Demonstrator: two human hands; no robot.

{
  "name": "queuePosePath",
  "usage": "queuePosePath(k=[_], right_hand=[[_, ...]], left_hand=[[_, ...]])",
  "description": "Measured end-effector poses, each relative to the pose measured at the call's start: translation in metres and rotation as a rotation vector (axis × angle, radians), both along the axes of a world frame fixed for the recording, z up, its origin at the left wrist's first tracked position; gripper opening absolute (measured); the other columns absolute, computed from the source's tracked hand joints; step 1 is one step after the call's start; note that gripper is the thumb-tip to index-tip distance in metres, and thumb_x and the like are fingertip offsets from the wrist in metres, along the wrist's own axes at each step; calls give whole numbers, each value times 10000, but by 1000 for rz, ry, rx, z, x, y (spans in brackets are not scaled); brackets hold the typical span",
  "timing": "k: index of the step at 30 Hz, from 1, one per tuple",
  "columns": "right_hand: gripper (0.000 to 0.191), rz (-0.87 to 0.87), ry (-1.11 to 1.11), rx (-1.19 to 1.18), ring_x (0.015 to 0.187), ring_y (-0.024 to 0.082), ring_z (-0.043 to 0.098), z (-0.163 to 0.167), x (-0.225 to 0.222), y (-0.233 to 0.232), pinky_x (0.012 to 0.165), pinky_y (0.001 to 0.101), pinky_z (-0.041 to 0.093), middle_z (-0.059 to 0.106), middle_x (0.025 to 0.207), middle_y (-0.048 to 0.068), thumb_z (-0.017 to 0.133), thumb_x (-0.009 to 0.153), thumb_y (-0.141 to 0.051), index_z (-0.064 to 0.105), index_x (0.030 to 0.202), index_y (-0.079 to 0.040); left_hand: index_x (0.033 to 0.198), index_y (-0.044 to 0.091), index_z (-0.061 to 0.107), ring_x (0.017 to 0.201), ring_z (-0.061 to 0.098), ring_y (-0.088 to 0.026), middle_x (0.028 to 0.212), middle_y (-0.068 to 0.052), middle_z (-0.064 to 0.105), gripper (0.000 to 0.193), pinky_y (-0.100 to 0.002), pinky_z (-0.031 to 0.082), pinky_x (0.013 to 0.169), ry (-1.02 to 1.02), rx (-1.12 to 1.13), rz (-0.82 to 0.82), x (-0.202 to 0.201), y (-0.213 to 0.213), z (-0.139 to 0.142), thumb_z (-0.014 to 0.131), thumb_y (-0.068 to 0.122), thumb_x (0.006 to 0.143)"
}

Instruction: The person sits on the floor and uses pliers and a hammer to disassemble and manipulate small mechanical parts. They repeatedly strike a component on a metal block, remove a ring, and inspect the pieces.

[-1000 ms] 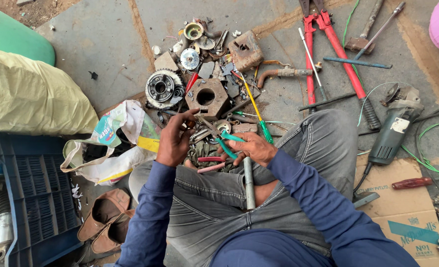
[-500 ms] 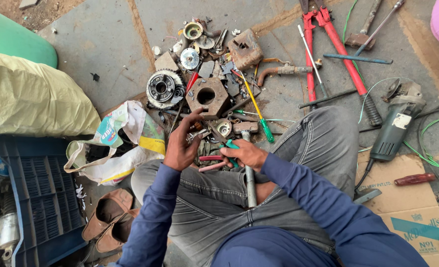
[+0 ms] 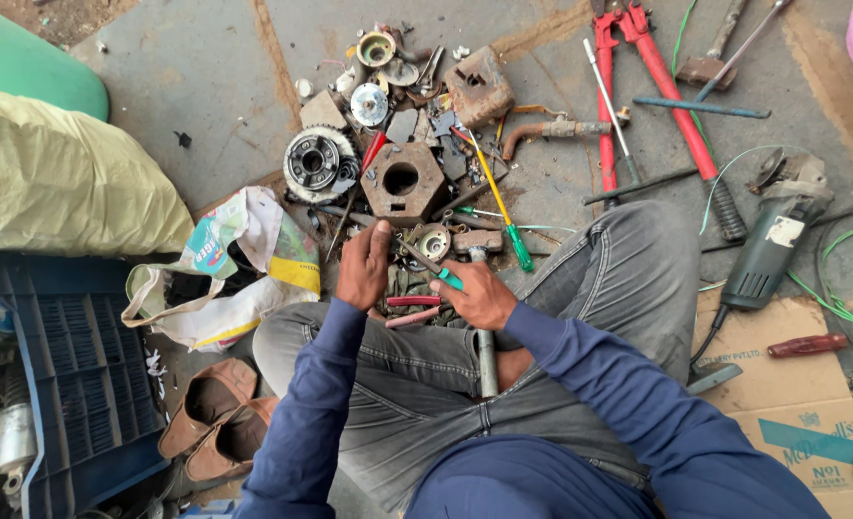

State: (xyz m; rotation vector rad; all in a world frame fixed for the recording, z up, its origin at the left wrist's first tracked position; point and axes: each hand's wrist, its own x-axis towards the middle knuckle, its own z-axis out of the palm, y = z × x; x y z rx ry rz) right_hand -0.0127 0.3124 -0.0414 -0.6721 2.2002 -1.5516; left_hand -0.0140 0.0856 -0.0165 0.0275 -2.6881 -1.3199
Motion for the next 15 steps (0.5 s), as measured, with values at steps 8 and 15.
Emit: queuePosePath(k=[8,15], right_hand=[[386,136,-423,-238,631,127,570,-5,8,-4,583,315,484,591,692,38,602,991,-392,607,1171,-50],[431,168,-680,-401,674,115,595,-15,12,-11,598,262,466,627,765,21,640,990,-446,644,890,-26]], left_hand=[[1040,38,642,594,441,-52,696,64,469,436,-229,366,528,-175,548,38,9,-8,-31,450,425,1097],[1073,56,648,663,445,-41,756,63,447,455,-222,442,570,-60,656,102,12,5,-40,411,443,1118]])
